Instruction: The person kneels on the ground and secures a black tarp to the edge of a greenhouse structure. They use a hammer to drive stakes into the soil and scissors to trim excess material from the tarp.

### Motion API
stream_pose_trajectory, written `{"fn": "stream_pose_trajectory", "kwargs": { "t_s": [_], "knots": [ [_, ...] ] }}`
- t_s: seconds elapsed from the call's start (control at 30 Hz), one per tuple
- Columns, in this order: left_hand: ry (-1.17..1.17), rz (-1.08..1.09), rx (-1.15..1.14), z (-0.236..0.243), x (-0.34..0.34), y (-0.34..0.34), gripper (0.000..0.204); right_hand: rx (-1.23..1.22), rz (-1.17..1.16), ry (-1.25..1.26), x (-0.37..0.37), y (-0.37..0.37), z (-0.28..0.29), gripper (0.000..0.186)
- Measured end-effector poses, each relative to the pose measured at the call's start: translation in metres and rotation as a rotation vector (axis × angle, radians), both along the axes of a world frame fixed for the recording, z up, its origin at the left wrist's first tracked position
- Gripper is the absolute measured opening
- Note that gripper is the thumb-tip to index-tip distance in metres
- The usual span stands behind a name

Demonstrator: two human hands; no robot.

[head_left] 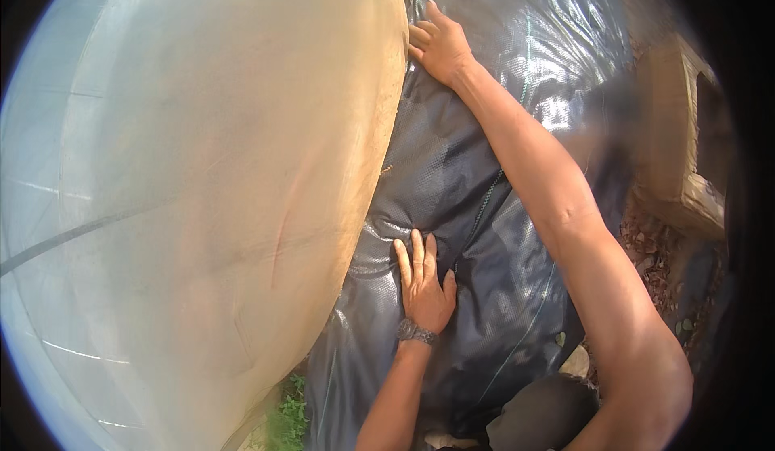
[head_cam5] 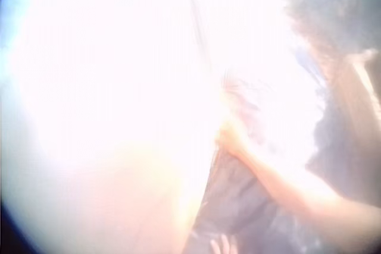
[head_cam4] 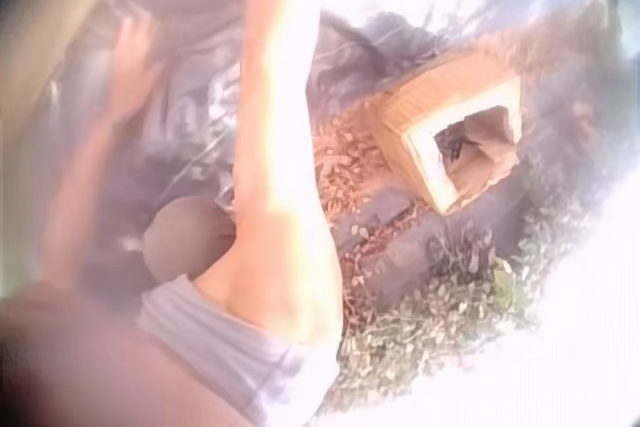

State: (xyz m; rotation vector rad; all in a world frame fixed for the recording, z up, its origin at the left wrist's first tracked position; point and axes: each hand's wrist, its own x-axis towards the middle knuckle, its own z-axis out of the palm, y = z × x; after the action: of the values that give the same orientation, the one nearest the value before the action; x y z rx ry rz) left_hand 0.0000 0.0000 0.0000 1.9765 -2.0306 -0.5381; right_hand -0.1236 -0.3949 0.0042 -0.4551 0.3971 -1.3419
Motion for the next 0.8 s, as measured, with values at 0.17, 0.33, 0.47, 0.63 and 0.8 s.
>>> {"fn": "stream_pose_trajectory", "kwargs": {
  "t_s": [0.17, 0.33, 0.47, 0.63, 0.8],
  "knots": [
    [0.082, 0.150, -0.278, 0.067, 0.013, -0.049, 0.045, -0.059, -0.096, -0.017, -0.004, -0.001, -0.005, 0.088],
    [-0.523, -0.563, -0.422, 0.098, -0.017, -0.202, 0.024, 0.070, -0.086, -0.075, -0.009, 0.001, -0.008, 0.088],
    [-1.054, -0.885, -0.388, 0.091, -0.001, -0.306, 0.037, 0.002, -0.056, -0.136, -0.008, -0.002, -0.004, 0.094],
    [-1.216, -0.820, -0.038, 0.093, -0.033, -0.333, 0.042, 0.022, -0.031, -0.212, -0.015, -0.002, -0.018, 0.096],
    [-1.447, -1.010, -0.038, 0.112, -0.044, -0.343, 0.022, 0.054, -0.010, -0.202, -0.016, -0.001, -0.011, 0.097]
  ]
}}
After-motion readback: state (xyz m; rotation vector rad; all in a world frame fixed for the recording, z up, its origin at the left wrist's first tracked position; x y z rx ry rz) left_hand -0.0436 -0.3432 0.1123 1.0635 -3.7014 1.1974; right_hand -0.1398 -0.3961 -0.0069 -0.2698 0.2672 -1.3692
